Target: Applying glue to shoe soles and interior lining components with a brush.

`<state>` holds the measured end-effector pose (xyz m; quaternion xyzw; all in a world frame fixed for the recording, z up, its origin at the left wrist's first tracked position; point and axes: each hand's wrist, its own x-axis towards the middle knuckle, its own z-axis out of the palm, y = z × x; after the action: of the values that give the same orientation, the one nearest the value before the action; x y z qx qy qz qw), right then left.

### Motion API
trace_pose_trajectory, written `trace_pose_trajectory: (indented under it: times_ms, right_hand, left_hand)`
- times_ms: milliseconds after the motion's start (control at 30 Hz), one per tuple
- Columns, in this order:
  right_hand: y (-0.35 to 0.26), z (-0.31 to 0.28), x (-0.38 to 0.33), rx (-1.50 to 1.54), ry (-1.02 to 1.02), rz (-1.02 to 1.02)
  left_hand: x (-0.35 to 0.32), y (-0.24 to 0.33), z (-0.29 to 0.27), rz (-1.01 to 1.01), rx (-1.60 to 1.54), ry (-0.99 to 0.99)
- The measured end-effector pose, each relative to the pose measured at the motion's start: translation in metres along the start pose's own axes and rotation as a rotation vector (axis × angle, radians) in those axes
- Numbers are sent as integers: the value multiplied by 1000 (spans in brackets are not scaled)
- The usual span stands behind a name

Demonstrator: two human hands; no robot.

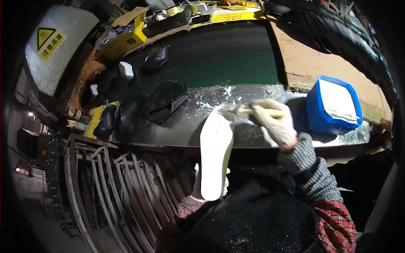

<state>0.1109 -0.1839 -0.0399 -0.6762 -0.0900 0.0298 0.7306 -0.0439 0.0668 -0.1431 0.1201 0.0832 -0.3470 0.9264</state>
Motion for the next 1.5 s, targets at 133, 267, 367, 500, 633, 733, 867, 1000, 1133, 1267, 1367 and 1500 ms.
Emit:
trace_pose_trajectory:
  times_ms: [133, 267, 367, 500, 633, 733, 867, 1000, 1133, 1267, 1367, 1500]
  right_hand:
    - [-25, -19, -50, -230, -405, -206]
    - [-42, 2, -3, -75, -126, 47]
    - [-52, 16, 10, -225, -290, -98]
    - [-61, 26, -8, -344, -726, -535]
    - [-72, 32, -29, -119, -513, -12]
    - [-72, 26, -64, -393, -738, -311]
    - [-60, -10, -78, -113, -684, -13]
    - [-63, 0, -102, 156, -516, 132]
    - [-35, -2, -61, 47, -464, 253]
    - [-5, -46, -9, -75, 4, 72]
    - [-9, -30, 4, -608, -302, -486]
    - [-31, -19, -42, -757, -514, -601]
  left_hand:
    - [-7, 4, -27, 4, 1, -39]
    - [-3, 10, -9, -65, -77, -64]
    - [1, 9, 7, -13, -55, 55]
    - [3, 7, 11, -34, -131, -25]
    - [8, 11, 33, 59, -198, -43]
    - [7, 15, 37, 166, -106, 112]
    - [6, 18, 34, 28, -152, -210]
    - [17, 10, 78, 274, -437, 408]
    - [-9, 19, 37, -20, -88, -14]
    - [-4, 23, 10, -89, -20, -67]
    - [-9, 26, 10, -81, -53, -46]
    - [-10, 28, 14, -59, -113, -25]
